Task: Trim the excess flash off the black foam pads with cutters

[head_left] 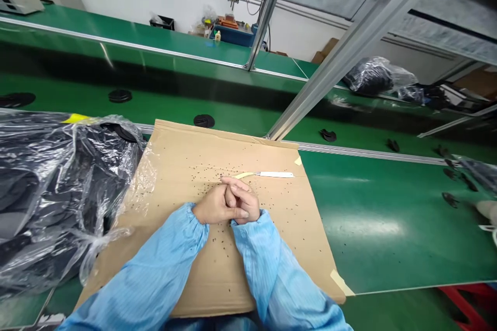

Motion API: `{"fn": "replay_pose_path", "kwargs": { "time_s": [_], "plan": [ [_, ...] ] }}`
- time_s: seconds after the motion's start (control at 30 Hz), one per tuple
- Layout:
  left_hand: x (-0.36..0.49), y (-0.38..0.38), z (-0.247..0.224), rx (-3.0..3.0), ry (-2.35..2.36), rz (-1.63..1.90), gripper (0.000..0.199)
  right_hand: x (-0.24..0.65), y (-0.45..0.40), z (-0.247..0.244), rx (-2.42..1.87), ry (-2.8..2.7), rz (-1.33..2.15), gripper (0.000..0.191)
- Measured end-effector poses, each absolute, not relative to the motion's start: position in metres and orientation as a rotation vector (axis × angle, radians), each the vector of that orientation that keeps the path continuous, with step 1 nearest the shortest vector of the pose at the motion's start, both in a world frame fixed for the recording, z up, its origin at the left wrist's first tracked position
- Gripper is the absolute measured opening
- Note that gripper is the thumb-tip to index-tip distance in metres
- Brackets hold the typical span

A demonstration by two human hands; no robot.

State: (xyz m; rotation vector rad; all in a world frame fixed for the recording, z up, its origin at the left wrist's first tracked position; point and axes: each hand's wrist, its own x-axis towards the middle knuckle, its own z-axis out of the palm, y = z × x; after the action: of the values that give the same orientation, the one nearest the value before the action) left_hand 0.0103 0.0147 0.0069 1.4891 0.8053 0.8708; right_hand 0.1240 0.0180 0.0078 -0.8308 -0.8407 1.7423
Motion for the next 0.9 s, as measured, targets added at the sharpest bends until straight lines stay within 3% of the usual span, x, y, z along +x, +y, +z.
{"fn": "replay_pose_path", "kwargs": {
  "time_s": [0.53,0.73,0.9],
  "plan": [
    [0.0081,0.0141,0.0079,1.559,0.858,0.852,0.034,0.1230,0.0175,0.0127,-0.802,-0.854,1.760,0.019],
    [0.0090,0.0136,0.0080,1.473,0.779,0.941,0.052,0.1228,0.0173,0.0128,-0.758,-0.827,1.787,0.014],
    [0.0091,0.0141,0.0066,1.472,0.772,0.968,0.051,0.1224,0.0170,0.0126,-0.747,-0.800,1.773,0.013]
  ]
}}
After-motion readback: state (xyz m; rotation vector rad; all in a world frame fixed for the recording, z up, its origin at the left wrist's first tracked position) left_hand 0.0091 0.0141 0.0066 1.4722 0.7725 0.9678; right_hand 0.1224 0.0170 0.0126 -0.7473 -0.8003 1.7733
